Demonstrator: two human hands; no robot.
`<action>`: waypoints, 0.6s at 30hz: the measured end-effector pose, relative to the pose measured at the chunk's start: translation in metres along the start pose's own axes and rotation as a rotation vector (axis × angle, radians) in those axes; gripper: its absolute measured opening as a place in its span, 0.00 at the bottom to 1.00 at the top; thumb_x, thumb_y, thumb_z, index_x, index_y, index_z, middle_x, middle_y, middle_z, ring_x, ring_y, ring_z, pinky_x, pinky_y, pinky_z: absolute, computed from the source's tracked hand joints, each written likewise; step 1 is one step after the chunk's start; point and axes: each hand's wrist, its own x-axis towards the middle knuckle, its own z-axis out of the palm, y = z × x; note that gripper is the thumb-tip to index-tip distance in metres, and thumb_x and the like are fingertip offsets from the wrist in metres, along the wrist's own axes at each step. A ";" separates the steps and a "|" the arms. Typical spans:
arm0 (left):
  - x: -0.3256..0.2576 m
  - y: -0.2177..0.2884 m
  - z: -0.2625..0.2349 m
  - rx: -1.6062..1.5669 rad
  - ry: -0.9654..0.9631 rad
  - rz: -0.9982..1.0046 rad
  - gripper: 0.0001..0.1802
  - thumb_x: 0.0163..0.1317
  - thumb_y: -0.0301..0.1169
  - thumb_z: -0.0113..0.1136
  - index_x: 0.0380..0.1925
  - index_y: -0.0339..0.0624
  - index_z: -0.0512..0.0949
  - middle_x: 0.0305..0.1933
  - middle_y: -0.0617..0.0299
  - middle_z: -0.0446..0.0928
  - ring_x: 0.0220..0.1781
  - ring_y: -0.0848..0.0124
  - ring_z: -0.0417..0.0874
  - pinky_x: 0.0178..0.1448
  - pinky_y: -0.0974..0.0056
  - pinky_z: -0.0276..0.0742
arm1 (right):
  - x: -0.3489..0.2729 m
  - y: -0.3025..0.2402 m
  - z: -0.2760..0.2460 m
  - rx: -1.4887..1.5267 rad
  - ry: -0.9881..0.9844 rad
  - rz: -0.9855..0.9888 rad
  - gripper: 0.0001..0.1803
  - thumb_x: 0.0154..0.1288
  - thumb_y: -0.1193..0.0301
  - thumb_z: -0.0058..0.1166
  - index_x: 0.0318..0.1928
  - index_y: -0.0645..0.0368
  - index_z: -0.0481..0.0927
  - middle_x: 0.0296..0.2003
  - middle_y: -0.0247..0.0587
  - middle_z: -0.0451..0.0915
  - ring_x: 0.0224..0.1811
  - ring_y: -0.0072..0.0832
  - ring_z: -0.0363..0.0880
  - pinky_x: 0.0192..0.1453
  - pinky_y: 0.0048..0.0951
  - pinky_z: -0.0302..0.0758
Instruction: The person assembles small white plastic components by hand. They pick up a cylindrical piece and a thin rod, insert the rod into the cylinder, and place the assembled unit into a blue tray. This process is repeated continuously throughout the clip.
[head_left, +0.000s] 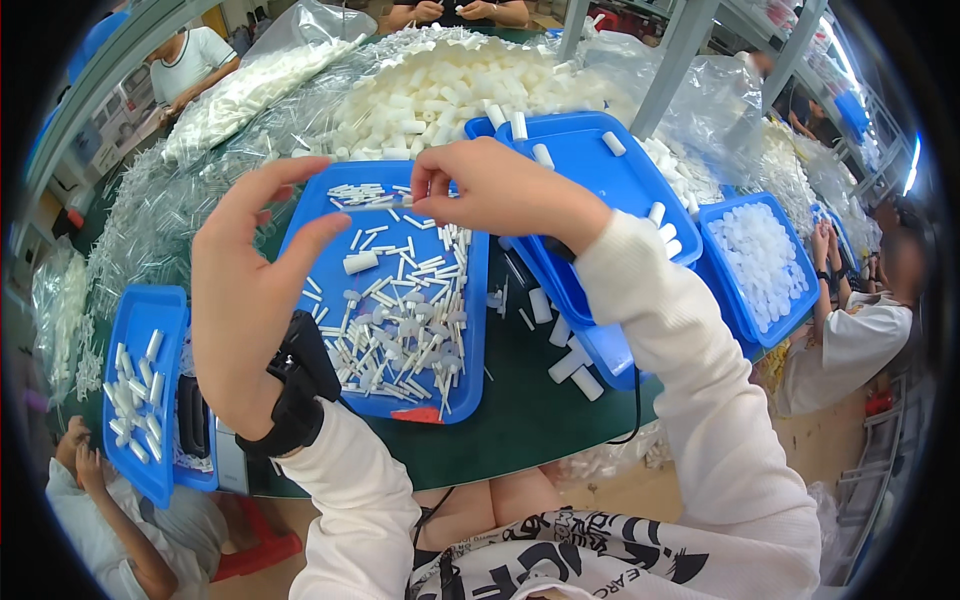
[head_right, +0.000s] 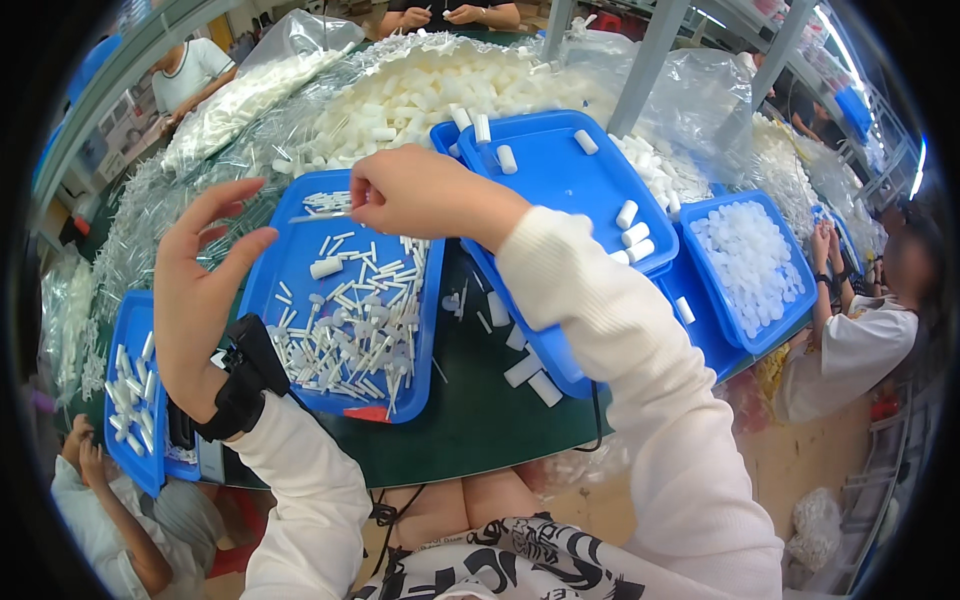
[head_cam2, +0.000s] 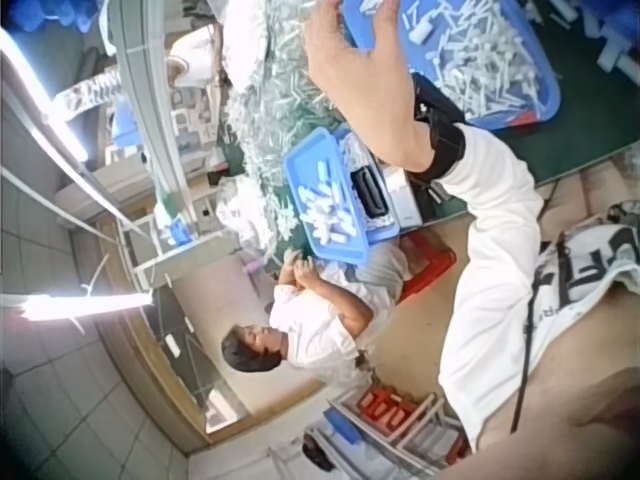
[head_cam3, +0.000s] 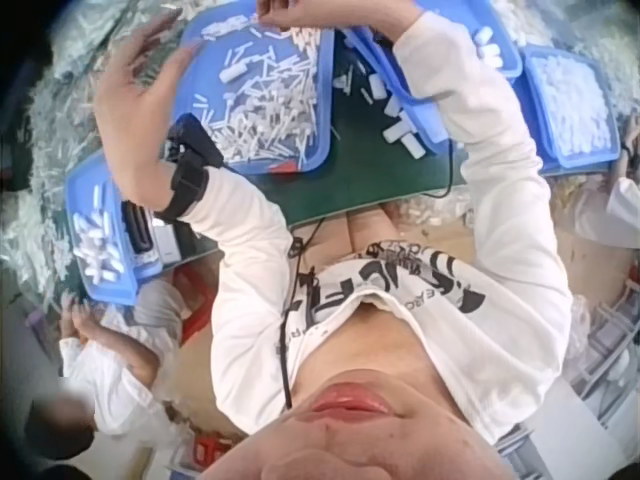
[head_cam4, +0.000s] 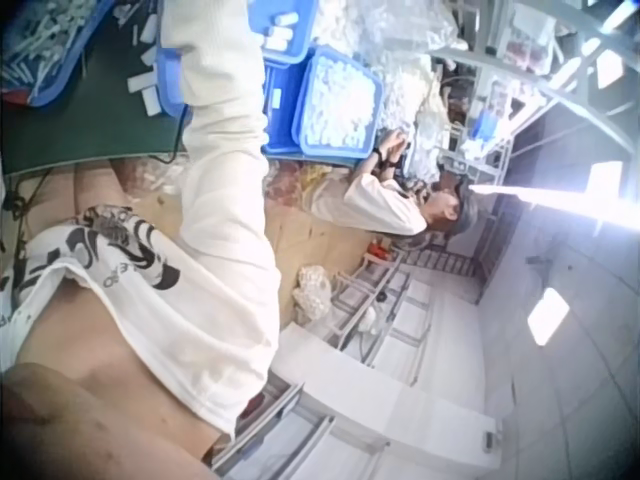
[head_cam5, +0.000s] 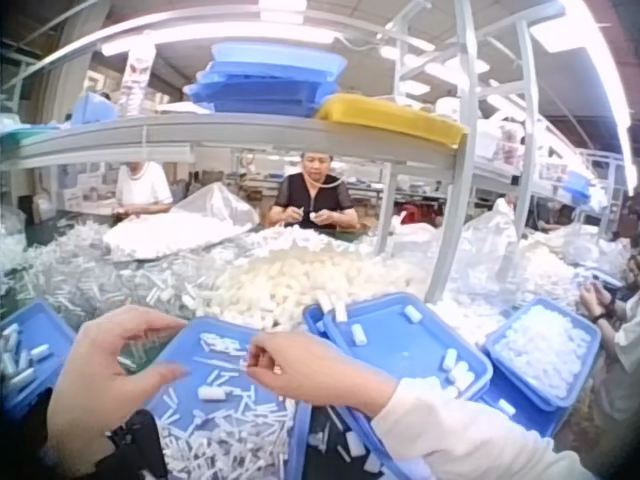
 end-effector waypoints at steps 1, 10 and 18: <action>0.000 0.000 0.001 0.067 -0.024 0.068 0.15 0.49 0.25 0.62 0.40 0.37 0.79 0.39 0.57 0.80 0.41 0.73 0.78 0.47 0.69 0.71 | -0.008 -0.010 -0.004 0.059 0.045 -0.077 0.09 0.57 0.68 0.55 0.35 0.60 0.77 0.23 0.37 0.78 0.26 0.24 0.76 0.30 0.25 0.69; 0.002 0.016 0.014 -0.126 -0.207 -0.018 0.10 0.47 0.21 0.62 0.33 0.36 0.82 0.28 0.55 0.81 0.30 0.70 0.82 0.38 0.69 0.75 | -0.047 -0.033 -0.017 0.294 0.235 -0.084 0.08 0.58 0.67 0.58 0.33 0.58 0.79 0.19 0.28 0.74 0.21 0.12 0.64 0.24 0.18 0.58; 0.004 0.027 0.022 -0.117 -0.277 0.068 0.07 0.49 0.23 0.62 0.30 0.33 0.79 0.26 0.54 0.80 0.29 0.67 0.83 0.37 0.69 0.76 | -0.064 -0.043 -0.015 0.336 0.247 0.000 0.08 0.52 0.69 0.60 0.32 0.57 0.79 0.19 0.34 0.77 0.20 0.22 0.68 0.26 0.23 0.66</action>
